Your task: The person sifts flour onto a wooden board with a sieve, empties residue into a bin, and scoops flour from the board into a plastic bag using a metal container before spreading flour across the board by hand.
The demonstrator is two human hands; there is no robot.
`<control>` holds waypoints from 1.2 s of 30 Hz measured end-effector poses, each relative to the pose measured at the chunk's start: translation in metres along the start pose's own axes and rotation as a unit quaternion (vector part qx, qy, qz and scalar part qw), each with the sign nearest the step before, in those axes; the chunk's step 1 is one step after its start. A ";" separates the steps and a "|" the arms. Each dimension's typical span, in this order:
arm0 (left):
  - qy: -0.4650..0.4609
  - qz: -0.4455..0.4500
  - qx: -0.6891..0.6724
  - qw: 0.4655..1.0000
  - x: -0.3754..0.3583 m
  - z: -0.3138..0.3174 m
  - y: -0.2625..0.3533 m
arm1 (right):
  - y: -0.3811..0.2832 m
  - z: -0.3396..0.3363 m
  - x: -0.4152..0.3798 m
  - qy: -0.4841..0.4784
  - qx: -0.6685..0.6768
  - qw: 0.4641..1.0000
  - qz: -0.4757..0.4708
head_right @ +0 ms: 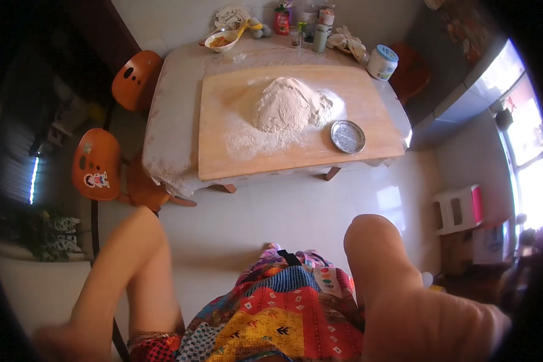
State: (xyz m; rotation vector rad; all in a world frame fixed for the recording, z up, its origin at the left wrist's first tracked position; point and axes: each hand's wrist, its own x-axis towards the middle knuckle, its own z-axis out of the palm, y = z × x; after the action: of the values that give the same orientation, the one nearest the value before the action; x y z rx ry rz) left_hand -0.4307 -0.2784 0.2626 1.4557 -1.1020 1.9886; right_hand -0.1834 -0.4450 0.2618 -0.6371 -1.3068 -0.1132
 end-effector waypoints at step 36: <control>-0.128 -0.361 0.359 0.851 -0.136 0.152 -0.235 | 0.134 -0.130 0.023 0.145 -0.093 0.984 0.049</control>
State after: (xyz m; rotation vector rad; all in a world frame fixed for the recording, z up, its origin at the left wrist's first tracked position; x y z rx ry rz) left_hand -0.1222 -0.2490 0.2356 2.1247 0.2256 1.6954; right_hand -0.0087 -0.3928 0.2181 -0.8106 -0.9885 -0.2407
